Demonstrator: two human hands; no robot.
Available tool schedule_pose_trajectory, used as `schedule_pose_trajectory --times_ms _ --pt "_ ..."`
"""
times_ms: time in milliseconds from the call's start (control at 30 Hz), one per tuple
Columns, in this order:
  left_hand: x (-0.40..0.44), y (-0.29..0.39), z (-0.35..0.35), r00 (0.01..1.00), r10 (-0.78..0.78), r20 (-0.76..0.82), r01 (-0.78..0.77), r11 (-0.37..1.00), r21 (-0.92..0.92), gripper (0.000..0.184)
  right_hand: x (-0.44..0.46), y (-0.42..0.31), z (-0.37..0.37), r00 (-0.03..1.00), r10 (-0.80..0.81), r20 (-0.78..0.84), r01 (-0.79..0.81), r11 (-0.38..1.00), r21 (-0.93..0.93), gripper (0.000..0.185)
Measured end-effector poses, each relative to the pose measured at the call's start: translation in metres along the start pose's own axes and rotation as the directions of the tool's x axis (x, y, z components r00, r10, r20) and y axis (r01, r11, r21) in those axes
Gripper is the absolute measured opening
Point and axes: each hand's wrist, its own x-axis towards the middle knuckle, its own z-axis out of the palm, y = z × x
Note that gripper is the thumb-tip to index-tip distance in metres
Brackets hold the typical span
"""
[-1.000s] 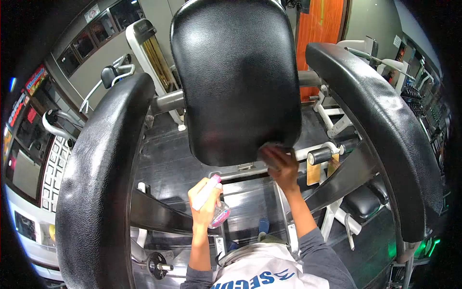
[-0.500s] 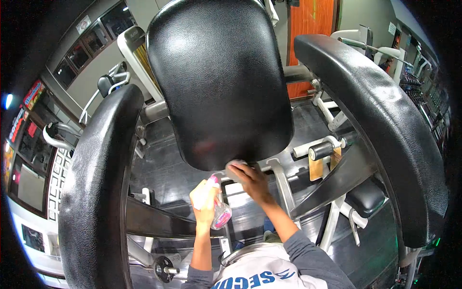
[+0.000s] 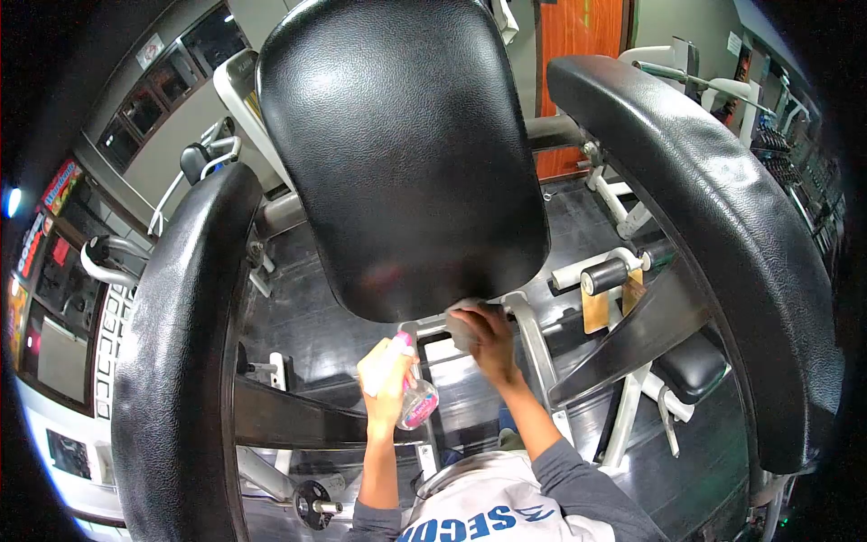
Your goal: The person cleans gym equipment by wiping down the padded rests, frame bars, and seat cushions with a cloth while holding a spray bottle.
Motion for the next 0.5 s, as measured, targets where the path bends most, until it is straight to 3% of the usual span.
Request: schedule_pose_trajectory --times_ms 33,100,233,367,433,500 --pt "0.001 0.0 0.001 1.0 0.009 0.014 -0.01 1.0 0.008 0.015 0.005 0.003 -0.008 1.0 0.0 -0.002 0.0 1.0 -0.002 0.044" --pt "0.003 -0.004 -0.004 0.999 0.013 0.046 -0.014 1.0 0.025 0.015 0.015 0.01 -0.02 0.978 -0.034 -0.206 0.019 0.997 -0.074 0.047" --pt "0.006 -0.008 0.002 0.997 0.015 0.08 -0.018 0.999 0.038 0.017 0.081 -0.032 -0.054 0.909 0.036 -0.415 -0.055 0.998 -0.033 0.054" --pt "0.01 -0.006 0.01 0.994 0.014 0.109 -0.02 0.999 0.048 0.019 0.066 -0.019 -0.037 0.939 -0.078 -0.334 0.054 0.995 -0.08 0.054" --pt "0.011 -0.003 0.014 0.992 0.019 0.123 -0.024 0.999 0.032 0.02 0.036 -0.005 -0.025 0.979 -0.112 -0.17 0.106 0.993 -0.041 0.052" --pt "0.012 -0.003 0.014 0.991 0.022 0.133 -0.028 0.998 0.047 0.02 0.006 0.014 -0.022 0.987 -0.034 -0.155 0.031 0.999 -0.022 0.049"
